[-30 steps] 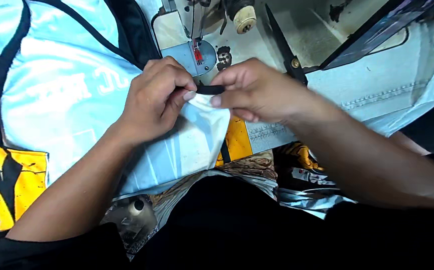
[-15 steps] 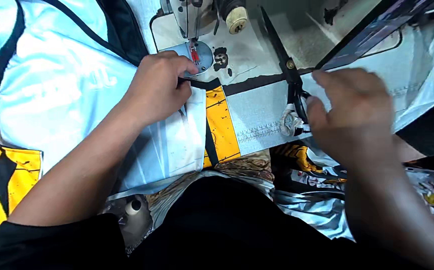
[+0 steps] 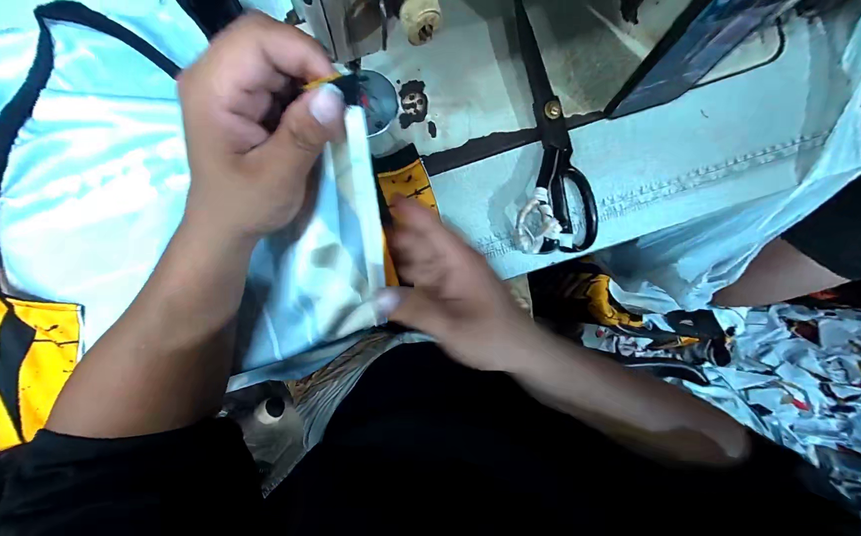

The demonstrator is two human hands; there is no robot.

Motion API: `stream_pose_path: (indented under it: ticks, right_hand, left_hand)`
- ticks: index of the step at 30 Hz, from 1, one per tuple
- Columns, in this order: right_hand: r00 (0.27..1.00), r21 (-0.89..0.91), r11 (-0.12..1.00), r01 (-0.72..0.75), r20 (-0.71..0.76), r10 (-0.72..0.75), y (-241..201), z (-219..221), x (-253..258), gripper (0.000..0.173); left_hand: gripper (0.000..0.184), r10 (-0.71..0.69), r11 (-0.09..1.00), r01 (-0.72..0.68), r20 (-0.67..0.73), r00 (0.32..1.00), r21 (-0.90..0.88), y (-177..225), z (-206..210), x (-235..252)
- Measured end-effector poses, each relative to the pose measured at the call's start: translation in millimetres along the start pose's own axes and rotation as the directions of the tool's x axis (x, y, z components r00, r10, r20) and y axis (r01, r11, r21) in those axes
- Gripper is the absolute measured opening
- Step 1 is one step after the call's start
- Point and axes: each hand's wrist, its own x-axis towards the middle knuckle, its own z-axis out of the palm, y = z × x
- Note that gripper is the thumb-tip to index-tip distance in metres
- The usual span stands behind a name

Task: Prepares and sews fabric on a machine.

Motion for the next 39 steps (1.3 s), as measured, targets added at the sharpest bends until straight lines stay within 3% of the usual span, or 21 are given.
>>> stream_pose_path:
  ticks: [2, 4, 9, 11, 13, 15, 18, 19, 21, 24, 26, 28, 29, 31, 35, 37, 39]
  right_hand:
    - [0.982, 0.185, 0.973, -0.139, 0.153, 0.111, 5.9, 28.7, 7.3, 0.041]
    - [0.937, 0.215, 0.953, -0.216, 0.321, 0.14, 12.1, 32.2, 1.8, 0.017]
    - [0.836, 0.075, 0.974, -0.214, 0.53, 0.143, 28.1, -47.4, -53.6, 0.013]
    - [0.878, -0.065, 0.972, -0.227, 0.418, 0.233, 32.8, -74.0, -81.4, 0.016]
    - [0.961, -0.224, 0.954, -0.2, 0.147, 0.236, 32.3, -78.4, -95.6, 0.018]
    - [0.991, -0.33, 0.939, -0.098, -0.12, 0.061, 28.0, -66.3, -94.6, 0.016]
    - [0.899, -0.469, 0.874, 0.128, -0.318, -0.303, 18.0, -54.7, -64.6, 0.017]
    - [0.866, -0.483, 0.854, 0.192, -0.325, -0.379, 12.3, -54.4, -46.1, 0.025]
    - [0.87, -0.472, 0.848, 0.241, -0.283, -0.404, -6.0, -52.4, 1.6, 0.05]
    - [0.983, -0.382, 0.921, 0.079, -0.126, -0.136, -29.6, -49.0, 76.9, 0.07]
    - [1.0, -0.502, 0.864, 0.024, 0.01, -0.021, -35.4, -59.9, 105.5, 0.059]
    - [0.992, -0.641, 0.767, 0.04, 0.115, 0.045, -43.5, -84.1, 109.8, 0.022]
    - [0.984, -0.678, 0.735, 0.027, 0.147, 0.099, -48.6, -96.3, 105.3, 0.012]
    - [0.983, -0.741, 0.672, -0.02, 0.109, 0.15, -58.9, -117.0, 90.8, 0.013]
    - [0.991, -0.921, 0.37, -0.122, -0.136, -0.013, -60.0, -129.5, 49.9, 0.03]
    - [0.981, -0.95, 0.252, -0.185, -0.194, -0.01, -51.7, -119.6, 15.1, 0.037]
    - [0.969, -0.945, 0.227, -0.237, -0.246, -0.009, -30.3, -105.6, -15.0, 0.042]
  left_hand:
    - [0.01, -0.01, 0.999, 0.008, -0.039, 0.999, -0.045, -3.4, 3.9, 0.1]
    - [0.009, -0.075, 0.997, 0.075, -0.016, 0.997, 0.021, -9.4, 10.5, -6.5]
    - [0.017, -0.251, 0.938, 0.243, 0.001, 0.968, 0.246, -14.0, 26.2, -16.4]
    - [0.02, -0.306, 0.882, 0.297, -0.034, 0.951, 0.367, -15.3, 27.8, -15.3]
    - [0.023, -0.361, 0.811, 0.352, -0.074, 0.93, 0.467, -16.3, 27.4, -13.1]
    - [0.025, -0.419, 0.752, 0.391, -0.073, 0.905, 0.53, -14.5, 27.4, -11.1]
    - [0.025, -0.479, 0.728, 0.42, -0.038, 0.877, 0.542, -11.4, 26.4, -3.3]
    - [0.024, -0.46, 0.756, 0.409, -0.029, 0.887, 0.511, -12.8, 24.2, -1.6]
    - [0.022, -0.369, 0.835, 0.341, -0.021, 0.929, 0.432, -17.3, 20.0, -4.2]
    - [0.024, -0.145, 0.902, 0.124, 0.02, 0.989, 0.413, -26.6, 19.5, -14.5]
    - [0.026, -0.083, 0.903, 0.043, 0.076, 0.994, 0.428, -27.3, 19.4, -18.9]
    - [0.025, -0.13, 0.894, 0.078, 0.089, 0.987, 0.442, -23.6, 17.5, -25.2]
    - [0.024, -0.164, 0.89, 0.106, 0.094, 0.982, 0.443, -20.3, 15.6, -29.5]
    - [0.025, -0.247, 0.866, 0.178, 0.091, 0.965, 0.467, -13.3, 12.6, -34.0]
    - [0.022, -0.544, 0.688, 0.426, 0.03, 0.838, 0.588, 7.0, 17.3, -8.8]
    - [0.021, -0.596, 0.617, 0.484, -0.033, 0.802, 0.62, 12.5, 25.6, 3.9]
    - [0.022, -0.617, 0.561, 0.522, -0.096, 0.781, 0.642, 9.8, 34.2, 3.7]
